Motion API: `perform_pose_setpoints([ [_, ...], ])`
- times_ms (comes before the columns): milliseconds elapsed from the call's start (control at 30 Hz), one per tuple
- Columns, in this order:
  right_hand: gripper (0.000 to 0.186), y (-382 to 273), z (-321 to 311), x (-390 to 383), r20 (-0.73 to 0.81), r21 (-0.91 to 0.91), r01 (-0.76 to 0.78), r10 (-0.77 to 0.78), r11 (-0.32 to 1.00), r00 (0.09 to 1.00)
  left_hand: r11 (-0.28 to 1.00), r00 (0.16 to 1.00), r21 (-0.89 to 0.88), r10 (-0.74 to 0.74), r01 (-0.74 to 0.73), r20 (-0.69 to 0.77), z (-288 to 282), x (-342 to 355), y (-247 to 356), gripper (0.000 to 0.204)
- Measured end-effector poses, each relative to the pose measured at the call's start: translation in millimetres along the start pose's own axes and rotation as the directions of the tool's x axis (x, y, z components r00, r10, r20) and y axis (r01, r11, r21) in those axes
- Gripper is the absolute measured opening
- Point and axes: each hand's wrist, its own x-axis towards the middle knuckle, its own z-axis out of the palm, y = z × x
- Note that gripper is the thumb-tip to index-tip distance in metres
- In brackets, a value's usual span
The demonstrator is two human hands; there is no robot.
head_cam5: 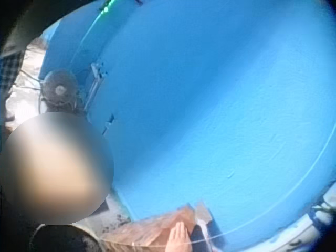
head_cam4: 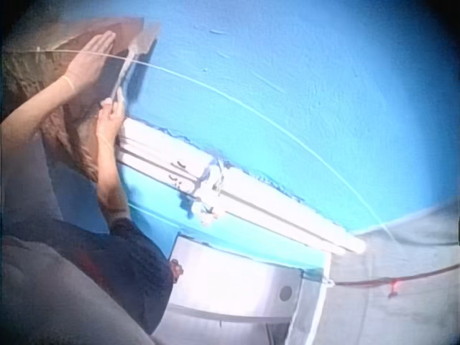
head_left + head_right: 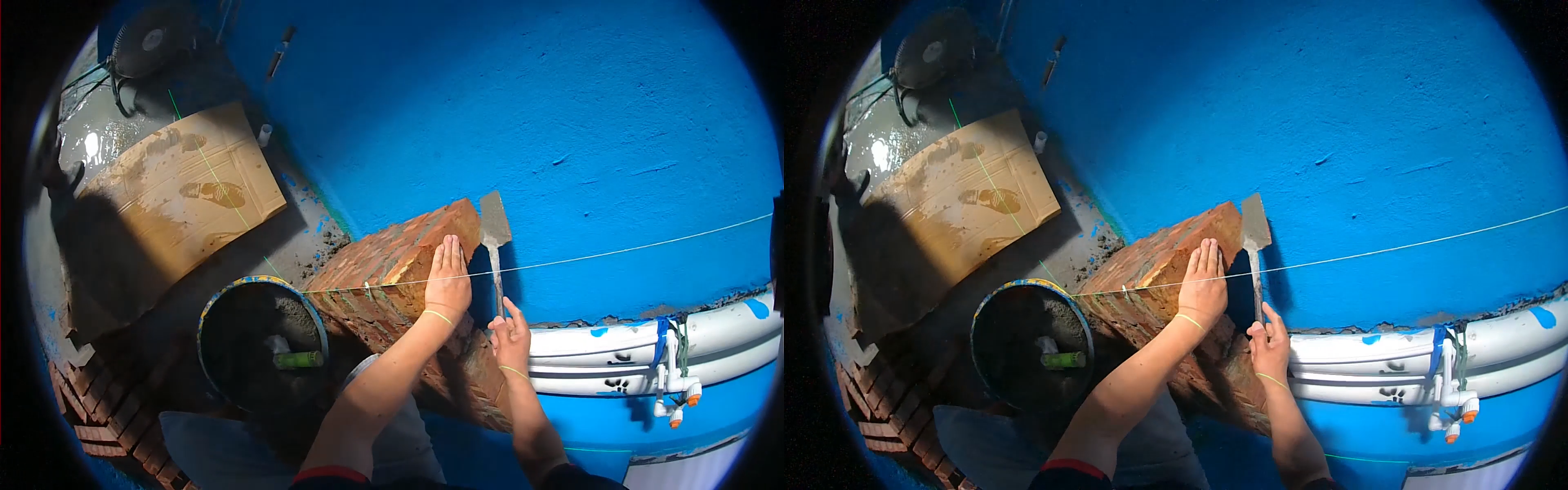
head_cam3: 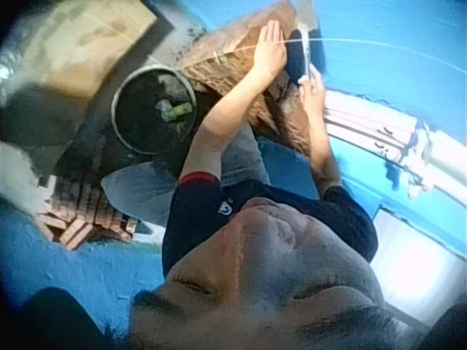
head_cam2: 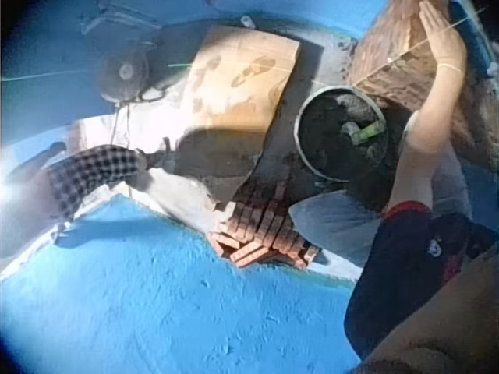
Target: The person applies mortar to a brick wall using a trowel, places a brick from a stack onto the mortar, and taps the brick to level it.
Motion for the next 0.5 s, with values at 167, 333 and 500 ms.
perform_pose_setpoints([
  [167,0.046,2.8,14.7,5.1,0.014,0.015,-0.019,0.019,1.000,1.000,0.999,1.000,0.045,-0.004,0.003,0.020,1.3,0.9,0.2,0.055],
  [333,0.044,7.4,18.6,1.9,-0.080,0.028,0.087,-0.084,0.996,0.993,0.999,1.000,0.034,-0.014,0.014,0.010,1.2,0.1,1.3,0.054],
  [500,0.043,2.2,22.3,13.7,-0.023,0.012,0.003,-0.003,1.000,1.000,0.998,0.999,0.056,-0.009,0.011,-0.032,3.9,-0.7,-1.6,0.053],
])
